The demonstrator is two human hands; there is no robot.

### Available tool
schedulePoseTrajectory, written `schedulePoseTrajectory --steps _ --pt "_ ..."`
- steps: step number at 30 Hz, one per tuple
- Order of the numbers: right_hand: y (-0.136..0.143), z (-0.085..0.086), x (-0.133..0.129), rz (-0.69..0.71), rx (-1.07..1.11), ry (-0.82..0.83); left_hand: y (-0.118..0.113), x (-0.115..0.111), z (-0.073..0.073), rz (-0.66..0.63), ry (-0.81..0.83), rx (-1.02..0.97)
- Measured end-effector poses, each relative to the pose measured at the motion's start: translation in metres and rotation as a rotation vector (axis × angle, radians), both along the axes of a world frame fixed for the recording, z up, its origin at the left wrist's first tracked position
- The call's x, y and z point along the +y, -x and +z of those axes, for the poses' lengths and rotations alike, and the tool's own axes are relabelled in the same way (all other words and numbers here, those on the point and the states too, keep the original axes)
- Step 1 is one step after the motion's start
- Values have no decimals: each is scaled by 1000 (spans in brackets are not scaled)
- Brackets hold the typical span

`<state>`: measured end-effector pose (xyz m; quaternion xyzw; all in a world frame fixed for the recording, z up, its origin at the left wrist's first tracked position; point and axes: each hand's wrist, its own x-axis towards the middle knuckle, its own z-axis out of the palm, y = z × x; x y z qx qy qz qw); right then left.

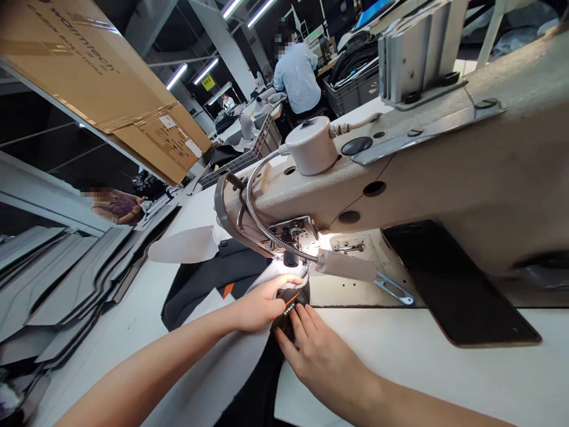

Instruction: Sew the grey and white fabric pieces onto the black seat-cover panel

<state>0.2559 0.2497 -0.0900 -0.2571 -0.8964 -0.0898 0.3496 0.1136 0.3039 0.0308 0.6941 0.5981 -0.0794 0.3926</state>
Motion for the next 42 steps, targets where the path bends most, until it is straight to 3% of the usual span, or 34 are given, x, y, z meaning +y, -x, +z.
schedulePoseTrajectory --steps 4,10,18,27,34,42 --pt "-1 0 2 11 -12 6 -3 -6 -2 4 -57 89" --pt "-3 3 4 41 -27 13 -12 -16 -1 -174 -201 340" --pt "-4 3 4 56 -31 13 -15 -14 -3 -316 -273 450" --pt "-6 4 4 59 -50 24 -28 -6 -2 -268 -183 538" --pt "-3 2 3 36 -36 41 -26 -4 -3 -239 -197 500" --pt "-2 7 12 43 -76 103 -20 6 -14 -242 -299 462"
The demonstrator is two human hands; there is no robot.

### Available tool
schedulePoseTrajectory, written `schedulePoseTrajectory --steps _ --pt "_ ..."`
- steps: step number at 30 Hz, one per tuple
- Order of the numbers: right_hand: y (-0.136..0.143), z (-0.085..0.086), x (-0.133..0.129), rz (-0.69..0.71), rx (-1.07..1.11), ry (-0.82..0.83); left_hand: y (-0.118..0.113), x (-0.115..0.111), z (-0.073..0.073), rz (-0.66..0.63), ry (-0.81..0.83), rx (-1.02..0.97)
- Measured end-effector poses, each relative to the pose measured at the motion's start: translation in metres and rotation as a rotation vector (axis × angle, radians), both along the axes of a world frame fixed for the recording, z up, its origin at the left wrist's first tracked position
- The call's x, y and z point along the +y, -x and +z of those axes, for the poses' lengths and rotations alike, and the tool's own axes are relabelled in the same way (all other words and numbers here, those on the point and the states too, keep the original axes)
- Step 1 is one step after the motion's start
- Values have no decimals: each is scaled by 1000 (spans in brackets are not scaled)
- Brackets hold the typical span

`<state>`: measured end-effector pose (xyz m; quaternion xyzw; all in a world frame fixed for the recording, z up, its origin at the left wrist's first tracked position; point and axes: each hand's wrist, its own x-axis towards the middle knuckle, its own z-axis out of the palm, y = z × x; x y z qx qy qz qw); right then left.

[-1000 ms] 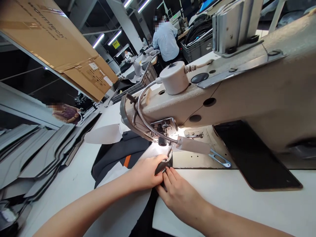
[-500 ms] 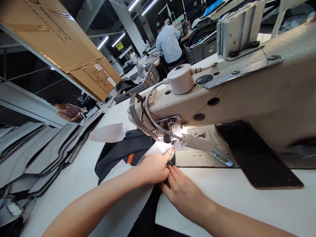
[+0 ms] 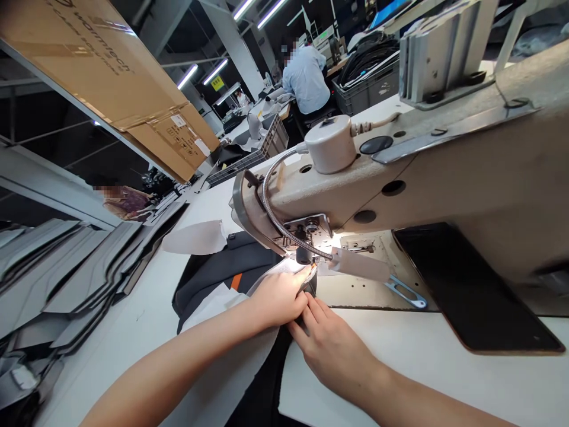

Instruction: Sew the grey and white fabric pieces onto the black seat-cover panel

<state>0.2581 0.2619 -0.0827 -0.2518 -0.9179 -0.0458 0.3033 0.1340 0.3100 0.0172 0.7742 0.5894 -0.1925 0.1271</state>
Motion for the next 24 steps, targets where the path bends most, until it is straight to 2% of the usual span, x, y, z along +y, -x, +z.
schedulePoseTrajectory --steps 12,24 --pt "-4 7 5 22 40 19 3 -8 -10 -29 -136 1" --pt "-3 1 4 27 28 52 1 1 6 -66 -4 -25"
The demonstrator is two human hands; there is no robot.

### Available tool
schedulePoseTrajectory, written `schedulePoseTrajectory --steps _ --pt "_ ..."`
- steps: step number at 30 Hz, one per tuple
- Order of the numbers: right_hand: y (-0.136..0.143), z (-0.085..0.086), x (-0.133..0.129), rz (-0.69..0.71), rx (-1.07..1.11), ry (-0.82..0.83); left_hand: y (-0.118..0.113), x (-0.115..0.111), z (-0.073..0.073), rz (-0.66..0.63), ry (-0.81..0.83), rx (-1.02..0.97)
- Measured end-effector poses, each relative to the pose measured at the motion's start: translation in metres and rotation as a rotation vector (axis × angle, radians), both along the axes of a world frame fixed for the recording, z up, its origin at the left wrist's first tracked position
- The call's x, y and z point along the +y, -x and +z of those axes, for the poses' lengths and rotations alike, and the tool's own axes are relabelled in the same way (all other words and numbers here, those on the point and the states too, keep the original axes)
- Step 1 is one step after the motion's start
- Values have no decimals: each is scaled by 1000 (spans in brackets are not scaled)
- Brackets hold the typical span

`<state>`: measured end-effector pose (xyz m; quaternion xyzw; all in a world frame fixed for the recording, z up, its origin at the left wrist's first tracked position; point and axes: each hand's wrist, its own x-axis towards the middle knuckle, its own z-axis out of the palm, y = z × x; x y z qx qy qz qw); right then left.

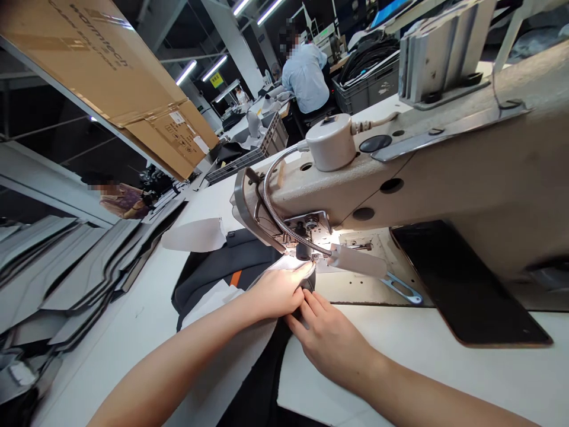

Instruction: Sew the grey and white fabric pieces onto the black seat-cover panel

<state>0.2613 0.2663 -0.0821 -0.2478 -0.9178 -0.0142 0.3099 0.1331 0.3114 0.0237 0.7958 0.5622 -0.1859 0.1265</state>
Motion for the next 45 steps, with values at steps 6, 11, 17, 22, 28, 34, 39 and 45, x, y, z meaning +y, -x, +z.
schedulePoseTrajectory --steps 6,11,17,22,28,34,39,45 --pt "0 -5 -1 -11 19 -28 3 3 0 18 22 -40" --pt "0 -5 -1 -17 28 -1 7 5 -8 10 -59 -62" --pt "0 -6 0 -13 35 28 9 5 -14 -10 -118 -81" --pt "0 -4 0 -12 52 24 19 4 -15 -92 -163 -178" --pt "1 -5 0 -9 45 38 13 4 -15 -137 -160 -110" --pt "2 -2 5 -25 89 39 7 10 -18 -156 -172 -43" --pt "2 -1 9 -38 100 37 8 14 -21 -166 -192 -37" --pt "3 -7 11 -45 115 13 12 14 -24 -204 -257 -77"
